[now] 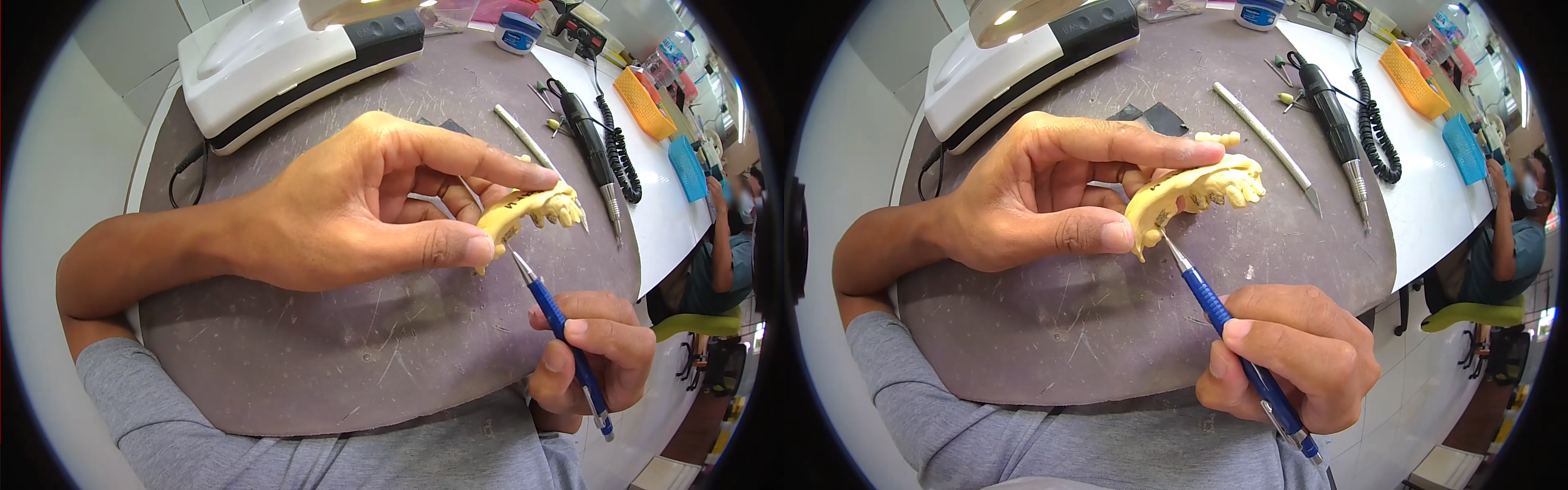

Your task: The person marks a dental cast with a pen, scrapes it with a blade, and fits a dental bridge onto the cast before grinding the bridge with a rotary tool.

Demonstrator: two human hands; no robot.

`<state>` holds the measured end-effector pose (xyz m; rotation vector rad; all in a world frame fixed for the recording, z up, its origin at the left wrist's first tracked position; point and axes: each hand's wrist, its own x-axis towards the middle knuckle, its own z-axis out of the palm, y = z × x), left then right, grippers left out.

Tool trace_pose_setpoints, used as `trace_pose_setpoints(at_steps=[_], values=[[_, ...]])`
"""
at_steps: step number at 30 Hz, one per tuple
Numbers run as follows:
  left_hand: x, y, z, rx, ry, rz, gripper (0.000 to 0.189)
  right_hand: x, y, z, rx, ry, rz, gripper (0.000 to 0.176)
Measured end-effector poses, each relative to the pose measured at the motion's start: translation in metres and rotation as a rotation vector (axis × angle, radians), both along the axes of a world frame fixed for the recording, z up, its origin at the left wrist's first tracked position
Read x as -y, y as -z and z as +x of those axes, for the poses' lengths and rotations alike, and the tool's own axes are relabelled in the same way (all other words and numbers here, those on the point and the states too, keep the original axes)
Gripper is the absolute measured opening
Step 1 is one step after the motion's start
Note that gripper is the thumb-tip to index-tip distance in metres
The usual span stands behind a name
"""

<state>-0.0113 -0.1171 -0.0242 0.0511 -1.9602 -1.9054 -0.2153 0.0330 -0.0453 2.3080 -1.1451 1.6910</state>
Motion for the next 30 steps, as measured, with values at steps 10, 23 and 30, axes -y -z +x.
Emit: trace_pose_setpoints(at_steps=[10, 23, 30], values=[[0.001, -0.001, 0.000, -0.009, 0.016, 0.001, 0.063, 0.002, -0.001, 0.004, 0.017, 0.041, -0.026, 0.029], [-0.019, -0.005, 0.000, 0.148, -0.261, -0.379, 0.078, -0.008, 0.002, 0.006, 0.051, 0.124, 0.132, 0.022], [-0.014, -0.002, 0.001, 0.116, -0.278, -0.564, 0.078, -0.007, 0.001, 0.005, -0.015, 0.092, 0.132, 0.020]])
